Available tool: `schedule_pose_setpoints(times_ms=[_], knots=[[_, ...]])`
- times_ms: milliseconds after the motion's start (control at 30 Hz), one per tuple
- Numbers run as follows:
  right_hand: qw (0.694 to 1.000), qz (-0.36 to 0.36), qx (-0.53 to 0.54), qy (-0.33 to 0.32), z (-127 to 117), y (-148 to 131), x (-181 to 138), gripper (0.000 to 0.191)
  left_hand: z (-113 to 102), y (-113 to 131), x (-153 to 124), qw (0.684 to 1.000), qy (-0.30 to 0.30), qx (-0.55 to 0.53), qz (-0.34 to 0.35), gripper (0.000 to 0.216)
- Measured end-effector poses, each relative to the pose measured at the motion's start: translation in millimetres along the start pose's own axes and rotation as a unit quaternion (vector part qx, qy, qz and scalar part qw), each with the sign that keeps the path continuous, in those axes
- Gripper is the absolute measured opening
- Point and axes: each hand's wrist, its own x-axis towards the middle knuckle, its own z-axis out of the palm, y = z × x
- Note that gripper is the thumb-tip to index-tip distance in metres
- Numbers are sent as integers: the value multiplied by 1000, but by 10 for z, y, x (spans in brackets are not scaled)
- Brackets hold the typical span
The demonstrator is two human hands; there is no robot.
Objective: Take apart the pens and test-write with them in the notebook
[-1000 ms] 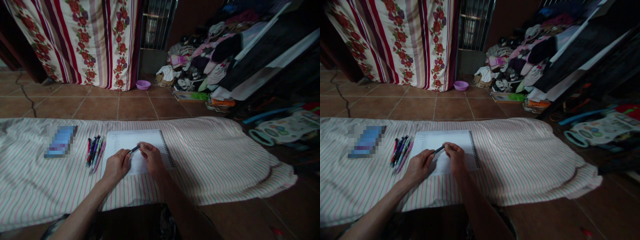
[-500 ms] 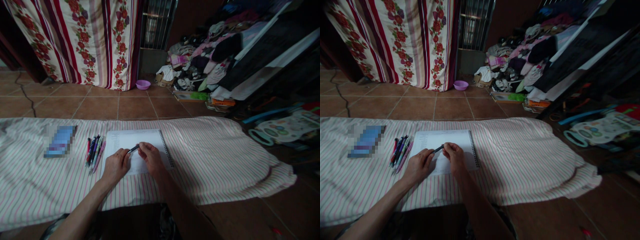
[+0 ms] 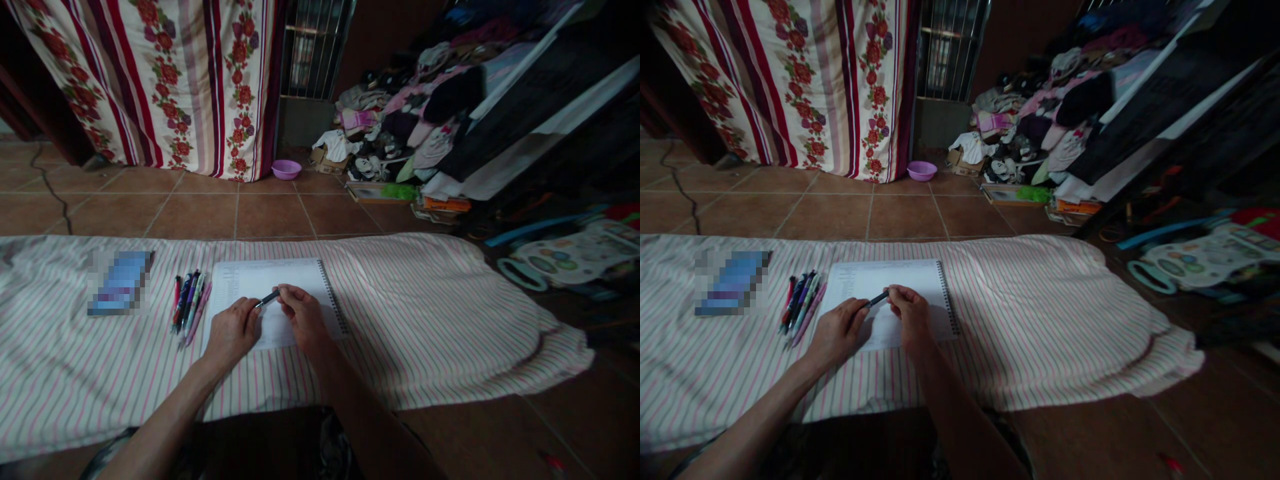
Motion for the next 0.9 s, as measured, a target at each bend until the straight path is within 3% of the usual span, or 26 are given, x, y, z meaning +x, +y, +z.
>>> schedule_pose_setpoints(times_ms=[333, 900], knots=[[998, 22, 48, -29, 1, 0, -6, 28, 11, 8, 13, 1000, 6, 18, -2, 29], [999, 15, 48, -3, 22, -6, -14, 29, -14, 28, 6, 999, 2, 46, 4, 30]])
